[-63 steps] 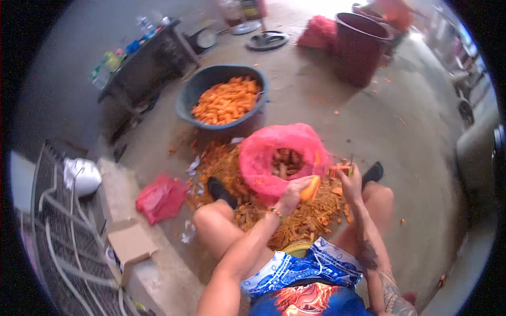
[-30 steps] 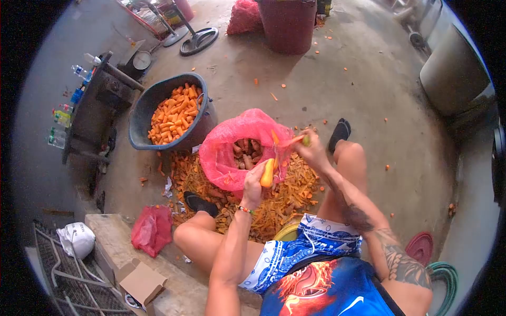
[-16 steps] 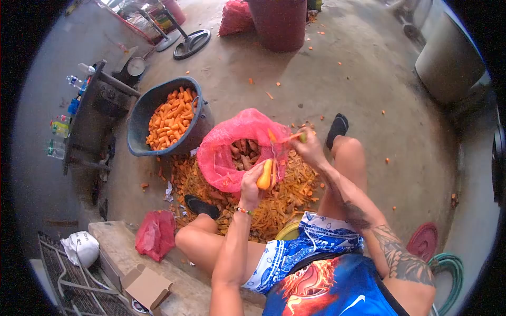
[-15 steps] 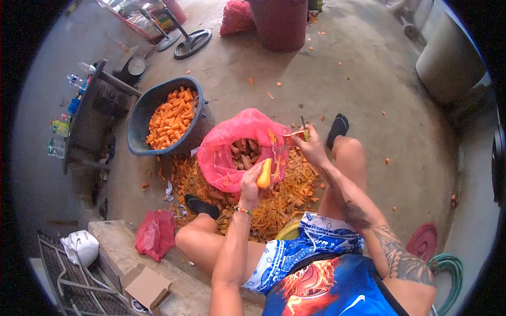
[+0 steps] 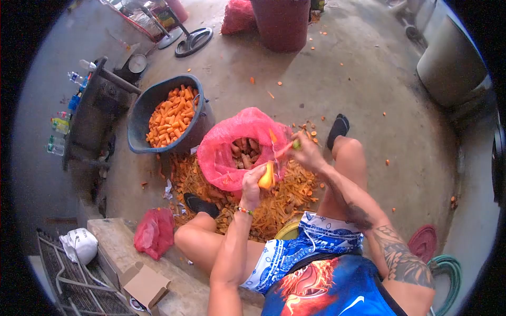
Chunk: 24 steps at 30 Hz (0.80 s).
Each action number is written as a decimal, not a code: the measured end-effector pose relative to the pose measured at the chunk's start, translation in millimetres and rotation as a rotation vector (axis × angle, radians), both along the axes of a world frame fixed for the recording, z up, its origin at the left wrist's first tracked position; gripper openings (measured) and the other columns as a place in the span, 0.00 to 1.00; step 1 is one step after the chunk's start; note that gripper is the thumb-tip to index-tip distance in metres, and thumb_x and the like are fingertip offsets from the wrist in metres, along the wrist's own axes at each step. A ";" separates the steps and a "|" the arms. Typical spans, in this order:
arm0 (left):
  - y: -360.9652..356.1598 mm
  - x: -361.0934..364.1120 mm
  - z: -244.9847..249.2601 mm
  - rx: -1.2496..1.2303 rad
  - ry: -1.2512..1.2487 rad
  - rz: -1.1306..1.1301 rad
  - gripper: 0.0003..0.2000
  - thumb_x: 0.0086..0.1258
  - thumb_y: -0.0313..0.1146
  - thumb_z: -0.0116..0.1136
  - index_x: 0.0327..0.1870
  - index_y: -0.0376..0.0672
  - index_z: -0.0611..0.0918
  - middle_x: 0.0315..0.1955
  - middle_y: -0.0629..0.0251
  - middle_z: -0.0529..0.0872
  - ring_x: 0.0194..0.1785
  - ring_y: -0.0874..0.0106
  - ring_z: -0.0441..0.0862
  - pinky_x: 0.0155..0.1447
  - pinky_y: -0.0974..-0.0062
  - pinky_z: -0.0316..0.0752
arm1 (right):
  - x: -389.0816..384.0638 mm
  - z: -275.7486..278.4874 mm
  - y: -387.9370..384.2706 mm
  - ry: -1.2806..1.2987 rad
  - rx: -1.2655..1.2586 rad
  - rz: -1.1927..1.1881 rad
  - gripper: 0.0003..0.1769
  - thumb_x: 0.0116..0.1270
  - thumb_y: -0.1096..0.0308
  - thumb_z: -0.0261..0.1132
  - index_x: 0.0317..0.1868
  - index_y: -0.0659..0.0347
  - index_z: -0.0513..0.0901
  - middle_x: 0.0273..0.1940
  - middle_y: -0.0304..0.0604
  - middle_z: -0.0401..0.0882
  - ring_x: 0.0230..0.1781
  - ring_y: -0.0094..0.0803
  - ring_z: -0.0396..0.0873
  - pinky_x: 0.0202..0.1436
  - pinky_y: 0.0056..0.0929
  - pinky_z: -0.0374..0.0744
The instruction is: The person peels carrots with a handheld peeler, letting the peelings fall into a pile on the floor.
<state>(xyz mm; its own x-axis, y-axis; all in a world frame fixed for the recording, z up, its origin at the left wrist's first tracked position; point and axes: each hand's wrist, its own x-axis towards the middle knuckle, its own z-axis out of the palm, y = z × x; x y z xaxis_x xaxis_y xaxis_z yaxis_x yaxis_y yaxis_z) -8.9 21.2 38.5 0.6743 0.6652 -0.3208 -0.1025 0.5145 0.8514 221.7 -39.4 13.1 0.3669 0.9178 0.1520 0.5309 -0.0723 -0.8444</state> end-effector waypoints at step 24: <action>-11.9 15.4 -26.0 -0.617 -0.200 0.262 0.16 0.80 0.44 0.54 0.49 0.40 0.85 0.40 0.62 0.90 0.39 0.69 0.87 0.49 0.65 0.85 | -29.1 29.4 -13.8 -0.419 0.034 0.295 0.29 0.60 0.36 0.72 0.29 0.56 0.81 0.26 0.47 0.83 0.26 0.47 0.86 0.28 0.43 0.80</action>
<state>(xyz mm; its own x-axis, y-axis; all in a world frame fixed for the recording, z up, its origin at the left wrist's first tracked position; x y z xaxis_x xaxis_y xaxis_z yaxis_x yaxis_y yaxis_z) 6.5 9.3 12.5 0.6023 0.5503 -0.5784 -0.4133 0.8348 0.3638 192.6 -53.2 42.5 -0.0060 0.9651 0.2620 0.8177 0.1555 -0.5542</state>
